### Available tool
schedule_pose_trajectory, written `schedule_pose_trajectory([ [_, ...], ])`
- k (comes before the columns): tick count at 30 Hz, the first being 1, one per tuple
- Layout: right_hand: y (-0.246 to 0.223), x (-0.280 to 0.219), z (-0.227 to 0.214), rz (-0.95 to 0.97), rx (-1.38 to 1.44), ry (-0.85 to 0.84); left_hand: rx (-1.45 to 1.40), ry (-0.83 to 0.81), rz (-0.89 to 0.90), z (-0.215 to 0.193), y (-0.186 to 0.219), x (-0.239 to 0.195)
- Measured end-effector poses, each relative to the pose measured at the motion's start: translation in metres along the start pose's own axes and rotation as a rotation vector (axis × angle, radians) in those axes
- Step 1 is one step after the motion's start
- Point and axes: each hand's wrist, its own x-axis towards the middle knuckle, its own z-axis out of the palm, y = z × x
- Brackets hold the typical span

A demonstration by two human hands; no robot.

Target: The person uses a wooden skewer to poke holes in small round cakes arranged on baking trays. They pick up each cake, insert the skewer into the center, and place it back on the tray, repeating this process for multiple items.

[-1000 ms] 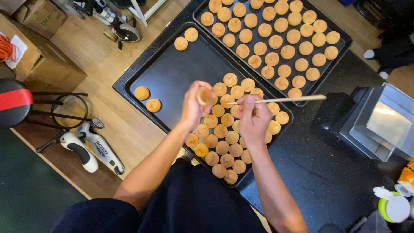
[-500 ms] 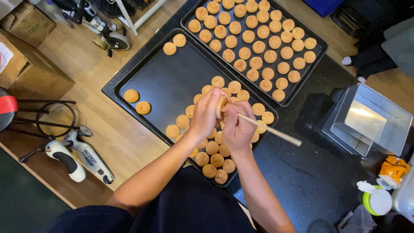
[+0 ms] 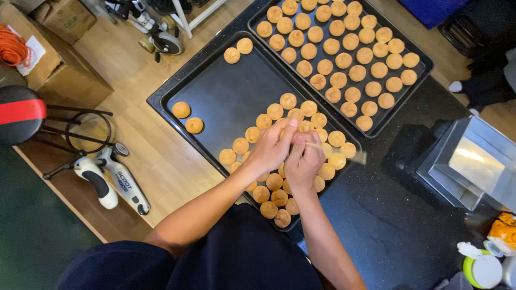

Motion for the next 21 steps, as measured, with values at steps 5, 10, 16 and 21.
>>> schedule_pose_trajectory([
  [5,0.001,-0.008,0.008,0.551,0.594,-0.027,0.002,-0.045,-0.081,-0.009,-0.033,0.002],
  [10,0.01,-0.018,0.01,0.652,0.617,0.0,0.337,0.128,-0.089,-0.046,-0.1,0.012],
  [16,0.023,-0.026,0.01,0.681,0.569,-0.061,1.084,0.197,-0.079,-0.106,-0.155,-0.025],
  [21,0.027,-0.027,0.009,0.723,0.523,-0.055,1.105,0.309,-0.071,-0.117,-0.158,-0.043],
])
